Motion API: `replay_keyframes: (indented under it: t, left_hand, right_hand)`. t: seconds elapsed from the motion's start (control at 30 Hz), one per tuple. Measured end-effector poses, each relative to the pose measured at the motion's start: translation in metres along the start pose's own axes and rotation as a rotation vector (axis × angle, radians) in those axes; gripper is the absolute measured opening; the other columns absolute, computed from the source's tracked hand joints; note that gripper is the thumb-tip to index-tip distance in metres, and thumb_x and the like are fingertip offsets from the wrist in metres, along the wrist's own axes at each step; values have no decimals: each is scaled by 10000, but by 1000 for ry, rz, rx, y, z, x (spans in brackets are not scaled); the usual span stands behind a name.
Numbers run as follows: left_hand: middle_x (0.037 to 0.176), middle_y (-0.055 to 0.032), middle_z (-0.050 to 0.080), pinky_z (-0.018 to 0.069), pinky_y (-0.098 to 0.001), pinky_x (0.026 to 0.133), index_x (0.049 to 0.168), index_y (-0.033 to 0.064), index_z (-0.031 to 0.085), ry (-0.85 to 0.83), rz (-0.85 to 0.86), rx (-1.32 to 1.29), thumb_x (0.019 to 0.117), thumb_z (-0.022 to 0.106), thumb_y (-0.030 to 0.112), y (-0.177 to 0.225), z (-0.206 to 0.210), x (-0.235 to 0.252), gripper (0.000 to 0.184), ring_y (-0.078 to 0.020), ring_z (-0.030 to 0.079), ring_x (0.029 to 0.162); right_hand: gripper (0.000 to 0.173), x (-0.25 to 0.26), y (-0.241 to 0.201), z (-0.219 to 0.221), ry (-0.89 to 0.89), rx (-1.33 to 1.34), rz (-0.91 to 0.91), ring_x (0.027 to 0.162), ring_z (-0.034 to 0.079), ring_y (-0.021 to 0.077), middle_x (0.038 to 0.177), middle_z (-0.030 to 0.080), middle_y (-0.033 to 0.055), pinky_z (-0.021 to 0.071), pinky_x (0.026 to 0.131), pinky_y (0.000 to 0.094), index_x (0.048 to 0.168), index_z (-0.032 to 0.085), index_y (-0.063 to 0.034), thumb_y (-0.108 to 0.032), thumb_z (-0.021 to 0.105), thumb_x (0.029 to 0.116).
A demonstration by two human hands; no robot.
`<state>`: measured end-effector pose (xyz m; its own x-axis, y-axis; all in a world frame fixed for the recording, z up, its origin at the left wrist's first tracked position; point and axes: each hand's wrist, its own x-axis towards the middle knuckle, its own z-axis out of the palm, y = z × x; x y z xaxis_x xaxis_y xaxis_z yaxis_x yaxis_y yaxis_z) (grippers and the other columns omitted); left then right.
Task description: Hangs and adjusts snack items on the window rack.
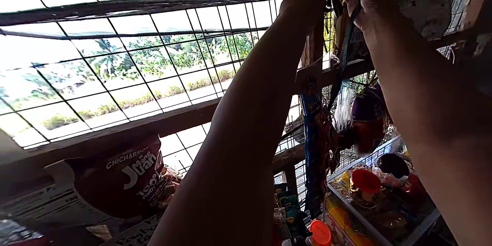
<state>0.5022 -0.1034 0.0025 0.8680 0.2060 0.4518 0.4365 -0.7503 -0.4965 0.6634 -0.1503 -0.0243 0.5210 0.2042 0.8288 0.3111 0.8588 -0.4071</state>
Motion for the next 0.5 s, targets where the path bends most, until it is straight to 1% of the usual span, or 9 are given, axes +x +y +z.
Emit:
replay_keyframes:
  t: [0.07,0.13,0.2,0.23,0.3,0.37,0.43,0.47,0.5]
  left_hand:
    - [1715,-117,210,372,-655,1106,1564,-29,351,5,13,-2,859,644,-103,-1,1,0,767,-414,441,1435]
    - [1704,-128,236,350,-662,1122,1564,-23,356,9,17,-30,874,632,-100,0,2,0,747,-414,436,1439]
    - [1691,-143,256,359,-684,1096,1549,-30,379,19,27,-26,876,634,-86,-3,3,2,722,-424,448,1421]
    - [1684,-156,266,365,-694,1078,1542,-37,389,20,39,-26,884,636,-73,-4,4,3,703,-434,451,1412]
    - [1682,-163,264,359,-700,1079,1539,-44,394,9,42,-37,883,644,-75,-2,3,4,702,-440,424,1430]
    - [1682,-159,271,353,-696,1090,1529,-41,408,8,34,-48,873,647,-82,-4,1,2,699,-440,428,1429]
    - [1702,-147,229,354,-686,1100,1550,-30,378,2,25,-48,850,652,-103,-2,1,0,755,-445,442,1421]
    - [1708,-148,212,358,-680,1104,1571,-27,343,0,20,-39,842,655,-111,-1,0,-1,797,-453,445,1419]
    - [1717,-138,194,350,-668,1120,1585,-18,324,-1,10,-36,850,650,-110,0,-1,-1,809,-448,431,1435]
  right_hand:
    - [173,-6,-8,4,0,-8,24,778,644,154,807,587,56,595,809,306,890,535,-43,123,552,937]
    - [152,-23,-26,-3,-52,-282,35,724,638,81,757,599,-6,578,770,229,877,572,-66,44,568,981]
    - [73,-44,-42,-18,-121,-498,41,716,599,19,823,592,-55,529,709,171,994,597,-94,-51,546,1024]
    - [56,-57,-48,-27,-131,-554,59,696,567,0,849,578,-69,487,651,149,1051,571,-116,-76,538,1031]
    - [153,-90,-56,-34,-123,-607,110,690,555,5,932,573,-43,458,589,153,1182,511,-115,-107,548,1033]
    - [279,-127,-47,-19,-101,-625,128,726,556,20,972,561,-13,470,611,178,1265,482,-87,-192,590,1030]
    - [359,-152,-27,-4,-61,-606,76,783,583,37,958,585,11,512,722,228,1284,484,-36,-250,608,1025]
    - [322,-157,-19,3,-52,-588,38,781,584,36,934,589,7,507,729,232,1265,503,-28,-245,575,1038]
    - [257,-157,-13,9,-55,-565,-18,732,558,17,888,581,-17,468,671,207,1221,535,-32,-226,523,1053]
